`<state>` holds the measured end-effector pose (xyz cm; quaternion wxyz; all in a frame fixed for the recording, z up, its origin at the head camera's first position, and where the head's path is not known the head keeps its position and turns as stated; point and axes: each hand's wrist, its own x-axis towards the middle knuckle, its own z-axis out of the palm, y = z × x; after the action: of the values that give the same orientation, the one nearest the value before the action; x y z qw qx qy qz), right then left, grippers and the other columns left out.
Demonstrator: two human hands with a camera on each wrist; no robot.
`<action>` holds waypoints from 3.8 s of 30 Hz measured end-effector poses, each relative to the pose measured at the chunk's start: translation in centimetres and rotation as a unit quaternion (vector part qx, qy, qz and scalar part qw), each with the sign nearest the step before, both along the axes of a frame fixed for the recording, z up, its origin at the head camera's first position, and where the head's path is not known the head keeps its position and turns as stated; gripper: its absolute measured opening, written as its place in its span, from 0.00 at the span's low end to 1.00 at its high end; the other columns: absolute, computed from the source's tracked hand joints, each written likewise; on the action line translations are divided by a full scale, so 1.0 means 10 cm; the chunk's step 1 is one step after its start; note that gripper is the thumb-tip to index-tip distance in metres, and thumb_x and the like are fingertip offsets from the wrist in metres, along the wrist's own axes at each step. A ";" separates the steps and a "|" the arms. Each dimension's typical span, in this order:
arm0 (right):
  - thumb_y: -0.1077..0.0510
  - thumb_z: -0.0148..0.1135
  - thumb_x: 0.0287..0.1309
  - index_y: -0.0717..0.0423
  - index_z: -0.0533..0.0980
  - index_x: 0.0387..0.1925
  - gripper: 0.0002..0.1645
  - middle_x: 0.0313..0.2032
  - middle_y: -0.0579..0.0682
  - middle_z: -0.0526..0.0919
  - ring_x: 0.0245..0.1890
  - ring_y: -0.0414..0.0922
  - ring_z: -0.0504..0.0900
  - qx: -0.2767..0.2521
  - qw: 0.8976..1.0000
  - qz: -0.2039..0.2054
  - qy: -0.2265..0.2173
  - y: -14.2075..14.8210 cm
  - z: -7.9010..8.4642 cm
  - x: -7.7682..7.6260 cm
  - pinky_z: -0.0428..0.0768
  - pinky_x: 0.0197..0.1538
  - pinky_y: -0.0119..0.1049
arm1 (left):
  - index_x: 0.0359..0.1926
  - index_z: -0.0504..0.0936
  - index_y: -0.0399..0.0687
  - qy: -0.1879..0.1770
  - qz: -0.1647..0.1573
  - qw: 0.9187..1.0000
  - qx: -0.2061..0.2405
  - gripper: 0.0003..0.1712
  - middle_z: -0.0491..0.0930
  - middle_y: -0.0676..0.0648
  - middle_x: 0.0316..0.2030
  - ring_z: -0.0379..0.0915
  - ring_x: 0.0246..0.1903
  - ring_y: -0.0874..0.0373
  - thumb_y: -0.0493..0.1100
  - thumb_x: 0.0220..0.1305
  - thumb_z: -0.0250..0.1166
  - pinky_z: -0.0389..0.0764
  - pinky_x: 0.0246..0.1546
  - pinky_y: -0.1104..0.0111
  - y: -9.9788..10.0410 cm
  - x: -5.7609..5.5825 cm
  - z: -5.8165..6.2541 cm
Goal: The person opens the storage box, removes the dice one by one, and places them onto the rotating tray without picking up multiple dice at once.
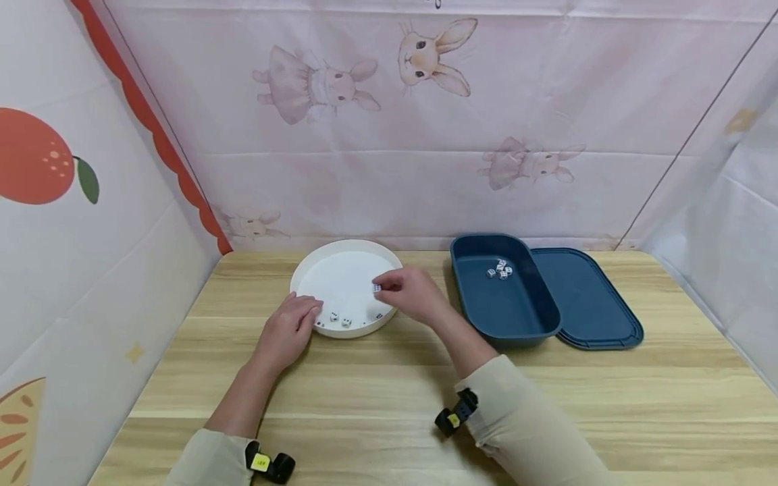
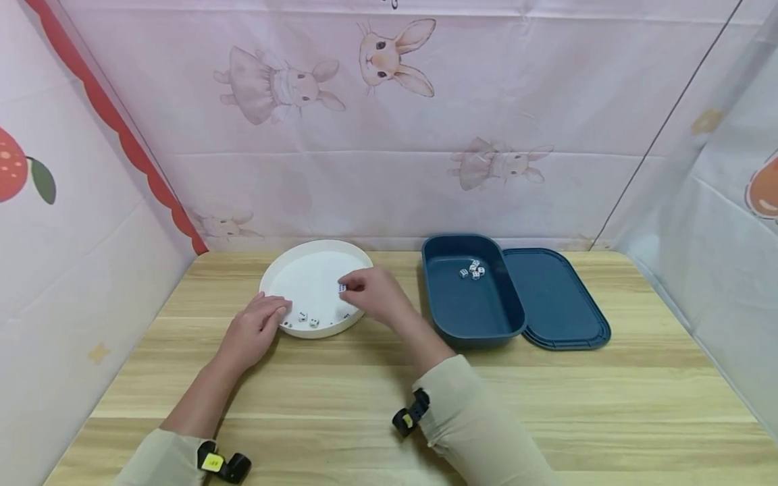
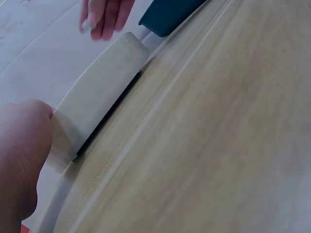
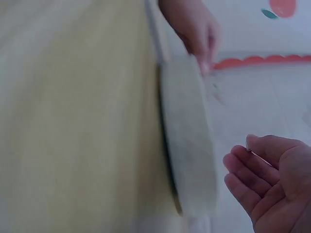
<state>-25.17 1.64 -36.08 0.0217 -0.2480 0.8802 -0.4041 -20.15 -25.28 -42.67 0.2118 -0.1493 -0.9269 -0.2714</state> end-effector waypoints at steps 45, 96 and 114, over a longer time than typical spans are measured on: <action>0.57 0.62 0.62 0.50 0.84 0.46 0.12 0.42 0.44 0.88 0.41 0.37 0.82 0.173 0.980 0.054 0.080 -0.41 -0.20 0.16 0.83 0.50 0.32 | 0.46 0.85 0.42 0.002 -0.007 1.000 0.000 0.13 0.85 0.43 0.48 0.78 0.54 0.48 0.41 0.70 0.58 0.62 0.73 0.50 0.03 0.00 -0.04; 0.63 0.51 0.67 0.63 0.78 0.54 0.18 0.51 0.63 0.82 0.47 0.55 0.82 0.323 0.941 -0.095 0.003 1.84 0.03 -0.61 0.82 0.53 0.55 | 0.46 0.85 0.42 0.010 -0.003 1.000 0.014 0.12 0.85 0.42 0.47 0.78 0.54 0.47 0.41 0.69 0.58 0.62 0.73 0.51 0.00 -0.03 -0.03; 0.68 0.51 0.64 0.62 0.79 0.53 0.19 0.50 0.60 0.83 0.52 0.55 0.82 0.330 0.941 -0.079 0.021 1.79 -0.06 -0.58 0.84 0.53 0.51 | 0.46 0.85 0.41 0.011 -0.006 1.000 0.013 0.12 0.85 0.41 0.47 0.79 0.54 0.46 0.41 0.70 0.58 0.62 0.73 0.49 0.01 -0.03 0.00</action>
<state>-30.97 19.55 -36.72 0.0516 -0.1654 0.9811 -0.0863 -20.40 -25.15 -42.68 0.2219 -0.1554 -0.9200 -0.2831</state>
